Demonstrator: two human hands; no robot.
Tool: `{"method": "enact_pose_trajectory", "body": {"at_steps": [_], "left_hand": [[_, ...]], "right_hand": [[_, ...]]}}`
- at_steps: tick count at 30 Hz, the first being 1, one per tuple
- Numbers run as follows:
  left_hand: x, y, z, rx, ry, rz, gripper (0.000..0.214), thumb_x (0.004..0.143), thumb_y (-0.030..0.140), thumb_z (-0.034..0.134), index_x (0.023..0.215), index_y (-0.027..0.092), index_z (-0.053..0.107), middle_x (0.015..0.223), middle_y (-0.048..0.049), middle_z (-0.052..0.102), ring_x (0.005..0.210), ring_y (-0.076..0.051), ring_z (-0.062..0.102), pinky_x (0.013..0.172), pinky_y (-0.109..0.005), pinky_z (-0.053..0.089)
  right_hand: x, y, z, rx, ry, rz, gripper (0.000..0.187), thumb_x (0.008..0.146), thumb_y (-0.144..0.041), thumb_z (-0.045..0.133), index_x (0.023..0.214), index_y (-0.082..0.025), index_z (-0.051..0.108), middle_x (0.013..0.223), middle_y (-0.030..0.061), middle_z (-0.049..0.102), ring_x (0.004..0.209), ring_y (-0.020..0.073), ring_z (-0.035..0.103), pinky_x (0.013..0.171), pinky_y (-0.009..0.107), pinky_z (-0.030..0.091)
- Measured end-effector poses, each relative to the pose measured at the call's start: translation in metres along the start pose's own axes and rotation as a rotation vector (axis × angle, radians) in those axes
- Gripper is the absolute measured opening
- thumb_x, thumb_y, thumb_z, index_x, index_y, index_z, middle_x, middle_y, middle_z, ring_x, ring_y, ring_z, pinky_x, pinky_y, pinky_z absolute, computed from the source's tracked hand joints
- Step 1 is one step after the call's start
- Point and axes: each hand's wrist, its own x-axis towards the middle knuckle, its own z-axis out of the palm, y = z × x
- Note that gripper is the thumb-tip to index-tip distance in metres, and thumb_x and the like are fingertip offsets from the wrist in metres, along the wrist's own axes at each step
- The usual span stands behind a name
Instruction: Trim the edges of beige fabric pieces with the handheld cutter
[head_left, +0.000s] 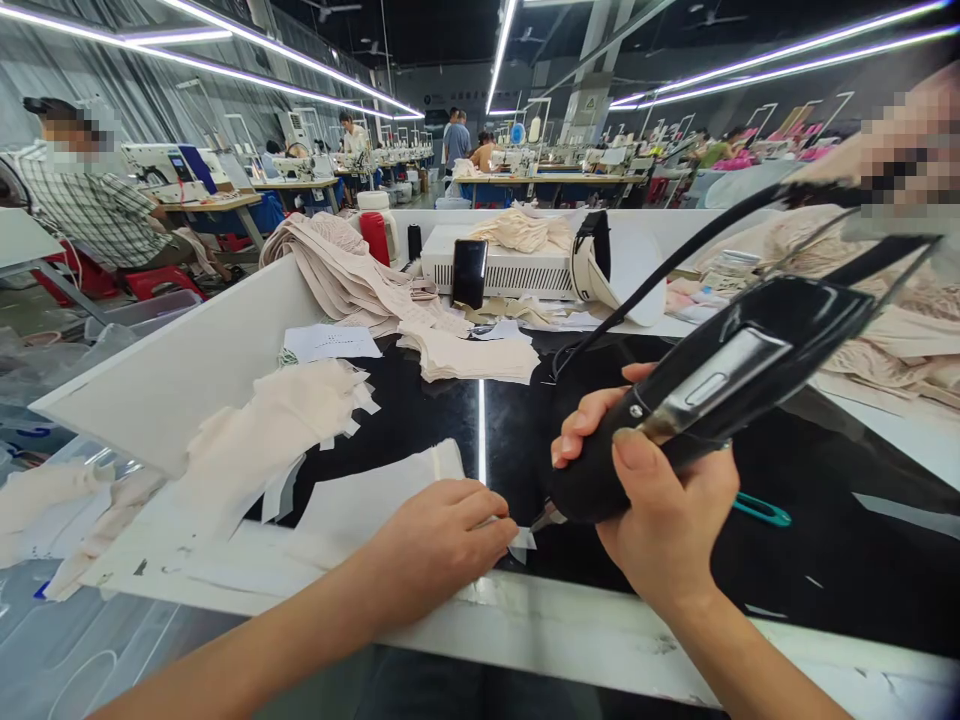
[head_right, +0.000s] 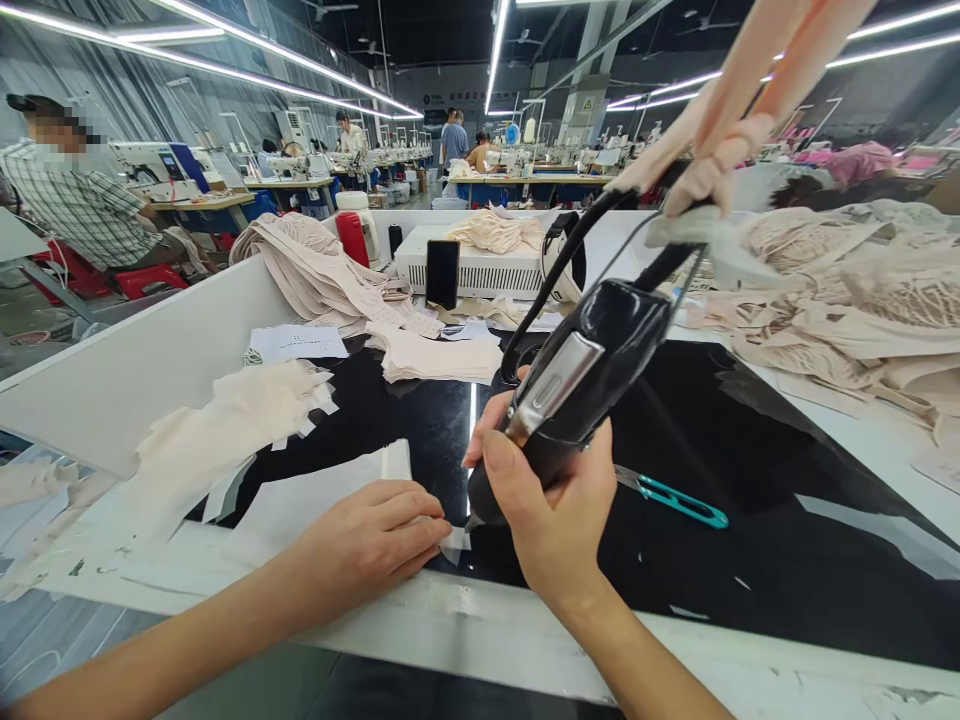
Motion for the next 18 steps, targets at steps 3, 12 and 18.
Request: {"method": "enact_pose_trajectory", "body": {"at_steps": [3, 12, 18], "left_hand": [[0.003, -0.001, 0.009, 0.019, -0.020, 0.022, 0.021, 0.115, 0.008, 0.059, 0.100, 0.018, 0.070, 0.099, -0.0032, 0.073, 0.087, -0.019, 0.072, 0.082, -0.032, 0.060], [0.007, 0.012, 0.013, 0.129, 0.035, -0.118, 0.037, 0.114, 0.002, 0.047, 0.086, 0.020, 0.063, 0.093, -0.0030, 0.066, 0.077, -0.018, 0.061, 0.068, -0.031, 0.055], [0.000, 0.016, 0.014, 0.148, -0.045, -0.098, 0.030, 0.113, 0.002, 0.051, 0.092, 0.019, 0.065, 0.092, -0.0025, 0.066, 0.075, -0.020, 0.061, 0.066, -0.035, 0.052]], "right_hand": [[-0.004, 0.000, -0.001, -0.001, 0.001, 0.014, 0.049, 0.087, -0.046, 0.102, 0.121, -0.030, 0.072, 0.085, -0.0055, 0.078, 0.063, 0.0148, 0.072, 0.060, 0.028, 0.064], [-0.003, -0.002, -0.004, -0.005, 0.005, -0.023, 0.048, 0.089, -0.045, 0.101, 0.123, -0.029, 0.071, 0.085, -0.0052, 0.078, 0.063, 0.0149, 0.072, 0.059, 0.028, 0.063], [-0.003, 0.000, -0.005, -0.014, 0.000, -0.038, 0.048, 0.090, -0.045, 0.100, 0.124, -0.030, 0.071, 0.086, -0.0054, 0.078, 0.064, 0.0146, 0.071, 0.060, 0.028, 0.063]]}}
